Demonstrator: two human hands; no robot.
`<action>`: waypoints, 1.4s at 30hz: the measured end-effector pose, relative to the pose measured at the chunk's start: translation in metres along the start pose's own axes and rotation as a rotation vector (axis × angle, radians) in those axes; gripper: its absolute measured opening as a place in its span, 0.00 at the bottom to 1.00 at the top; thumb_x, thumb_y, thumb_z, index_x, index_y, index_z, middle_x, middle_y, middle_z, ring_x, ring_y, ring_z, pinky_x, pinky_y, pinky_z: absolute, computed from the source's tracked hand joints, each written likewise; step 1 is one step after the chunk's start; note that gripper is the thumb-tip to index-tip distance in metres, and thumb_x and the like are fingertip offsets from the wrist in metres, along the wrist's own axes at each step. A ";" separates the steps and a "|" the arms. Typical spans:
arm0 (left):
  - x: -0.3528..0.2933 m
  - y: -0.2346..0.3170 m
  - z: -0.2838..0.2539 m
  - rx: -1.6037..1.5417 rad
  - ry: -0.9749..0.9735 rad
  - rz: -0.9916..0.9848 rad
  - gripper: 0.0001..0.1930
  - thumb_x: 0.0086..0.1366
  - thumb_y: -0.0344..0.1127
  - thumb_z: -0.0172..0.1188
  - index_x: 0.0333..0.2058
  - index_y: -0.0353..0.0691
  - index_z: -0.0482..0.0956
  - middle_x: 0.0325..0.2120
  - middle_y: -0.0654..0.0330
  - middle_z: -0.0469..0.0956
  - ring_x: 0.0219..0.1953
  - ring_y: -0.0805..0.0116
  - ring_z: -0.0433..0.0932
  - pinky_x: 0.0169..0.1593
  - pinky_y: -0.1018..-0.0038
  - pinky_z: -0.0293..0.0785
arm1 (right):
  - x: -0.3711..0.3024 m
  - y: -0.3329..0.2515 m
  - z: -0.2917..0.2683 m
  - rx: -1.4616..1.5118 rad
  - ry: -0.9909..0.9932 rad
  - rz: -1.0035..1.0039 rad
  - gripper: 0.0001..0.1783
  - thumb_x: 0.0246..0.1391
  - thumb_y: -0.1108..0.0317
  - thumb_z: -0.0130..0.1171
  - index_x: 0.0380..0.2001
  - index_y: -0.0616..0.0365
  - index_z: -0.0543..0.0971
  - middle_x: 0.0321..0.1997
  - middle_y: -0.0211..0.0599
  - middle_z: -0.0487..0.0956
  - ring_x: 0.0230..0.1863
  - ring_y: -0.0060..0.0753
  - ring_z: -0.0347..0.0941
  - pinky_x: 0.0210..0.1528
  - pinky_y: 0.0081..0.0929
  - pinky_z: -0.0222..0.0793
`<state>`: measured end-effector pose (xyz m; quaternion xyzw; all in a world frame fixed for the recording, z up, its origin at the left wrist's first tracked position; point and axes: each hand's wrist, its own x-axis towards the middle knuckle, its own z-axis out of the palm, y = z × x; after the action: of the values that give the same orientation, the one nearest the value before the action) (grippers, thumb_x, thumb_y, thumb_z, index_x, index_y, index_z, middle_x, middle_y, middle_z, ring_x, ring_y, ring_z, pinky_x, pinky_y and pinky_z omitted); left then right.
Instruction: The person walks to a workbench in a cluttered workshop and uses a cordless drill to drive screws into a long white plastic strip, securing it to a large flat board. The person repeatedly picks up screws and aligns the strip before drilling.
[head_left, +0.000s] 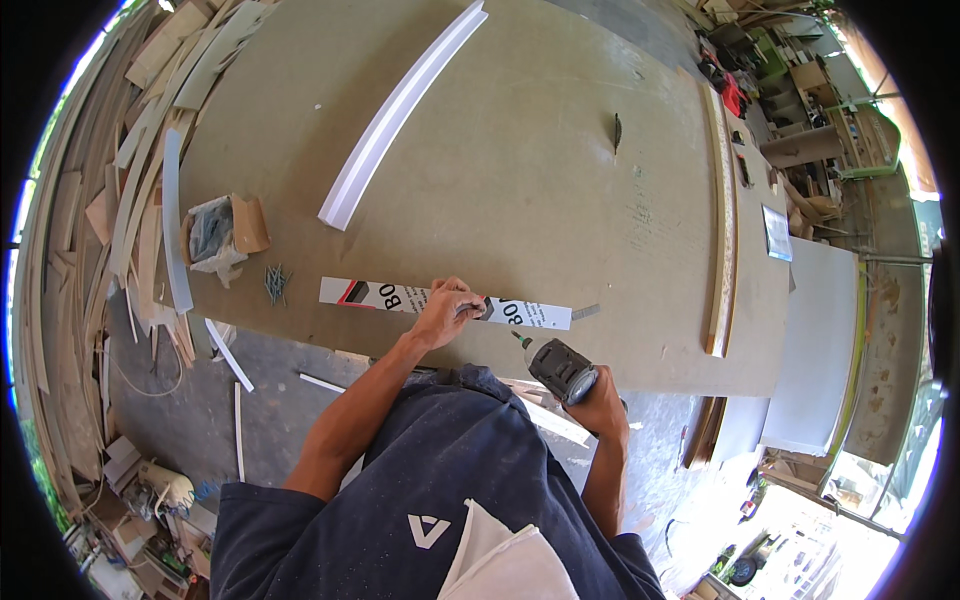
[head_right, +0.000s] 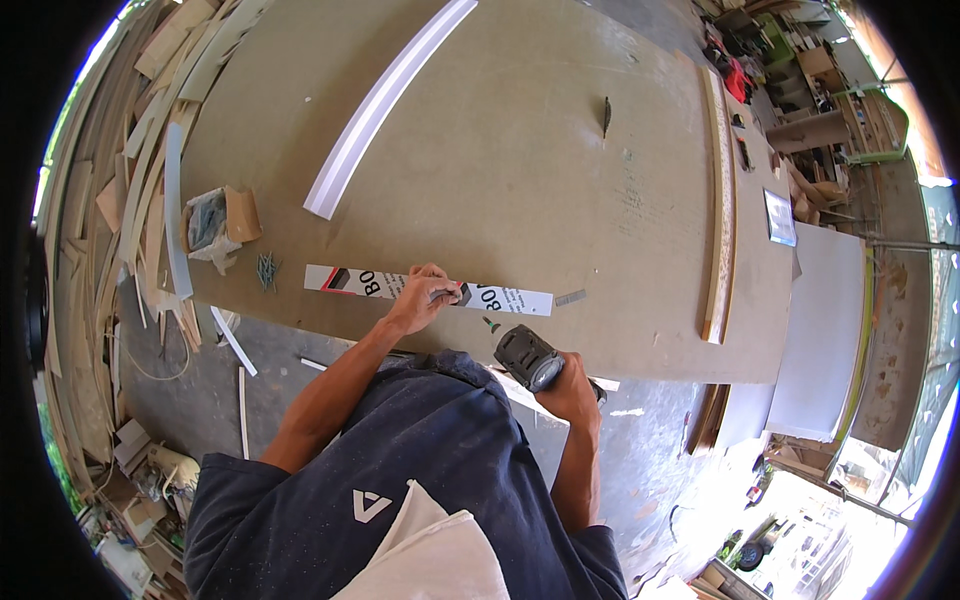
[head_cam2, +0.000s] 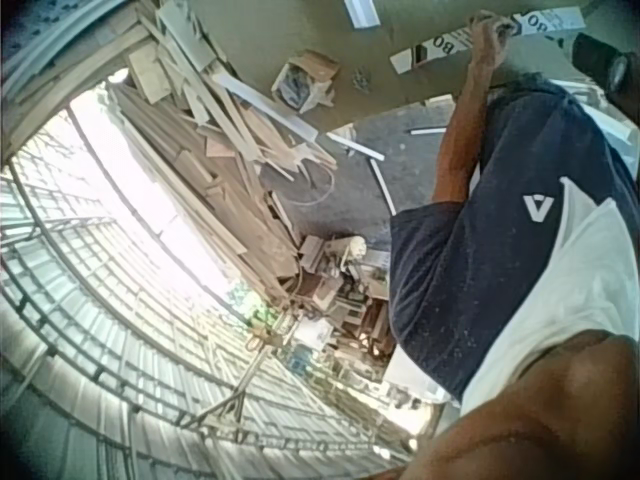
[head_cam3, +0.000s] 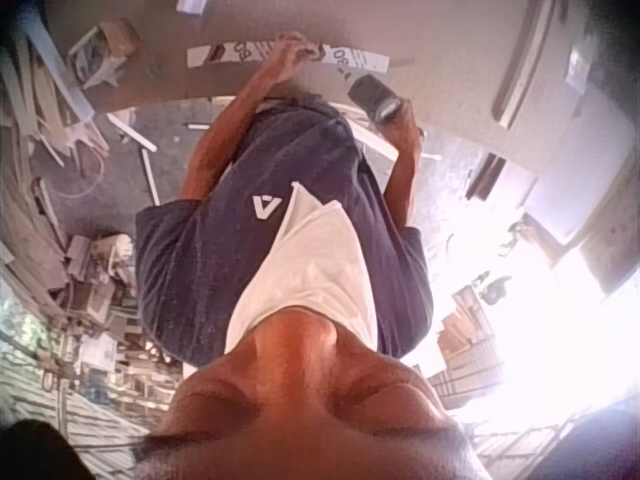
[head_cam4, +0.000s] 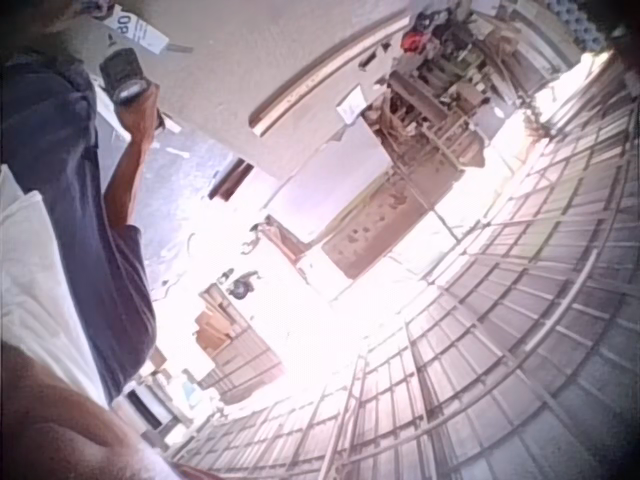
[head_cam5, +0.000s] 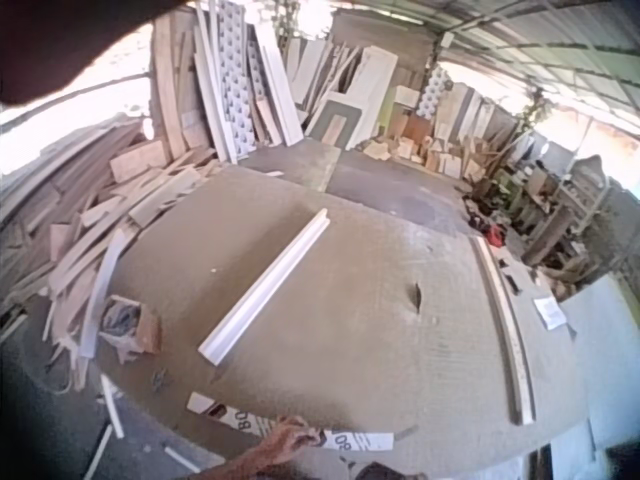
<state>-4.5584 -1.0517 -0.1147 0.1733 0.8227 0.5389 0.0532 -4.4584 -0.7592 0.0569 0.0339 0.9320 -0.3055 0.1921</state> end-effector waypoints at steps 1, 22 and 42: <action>-0.001 -0.002 0.002 0.001 0.008 0.004 0.10 0.57 0.25 0.71 0.37 0.48 0.88 0.35 0.64 0.78 0.46 0.60 0.71 0.57 0.63 0.65 | 0.000 -0.008 -0.002 -0.012 0.009 0.007 0.23 0.39 0.66 0.78 0.41 0.62 0.84 0.39 0.51 0.85 0.42 0.52 0.81 0.46 0.41 0.75; 0.000 0.014 -0.008 0.020 0.051 0.136 0.09 0.56 0.29 0.71 0.37 0.47 0.87 0.32 0.66 0.81 0.44 0.66 0.75 0.58 0.64 0.63 | 0.081 -0.050 0.002 -0.005 -0.126 -0.020 0.21 0.40 0.66 0.71 0.39 0.67 0.83 0.37 0.60 0.84 0.44 0.61 0.81 0.49 0.45 0.77; -0.002 0.007 -0.008 0.062 0.017 0.176 0.09 0.57 0.30 0.70 0.37 0.48 0.87 0.33 0.66 0.82 0.45 0.66 0.75 0.58 0.63 0.63 | 0.093 -0.066 0.003 -0.066 -0.199 -0.110 0.19 0.38 0.67 0.73 0.33 0.69 0.84 0.32 0.62 0.83 0.39 0.61 0.82 0.44 0.45 0.78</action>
<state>-4.5577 -1.0571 -0.1055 0.2419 0.8210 0.5170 -0.0067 -4.5550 -0.8190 0.0564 -0.0540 0.9183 -0.2867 0.2676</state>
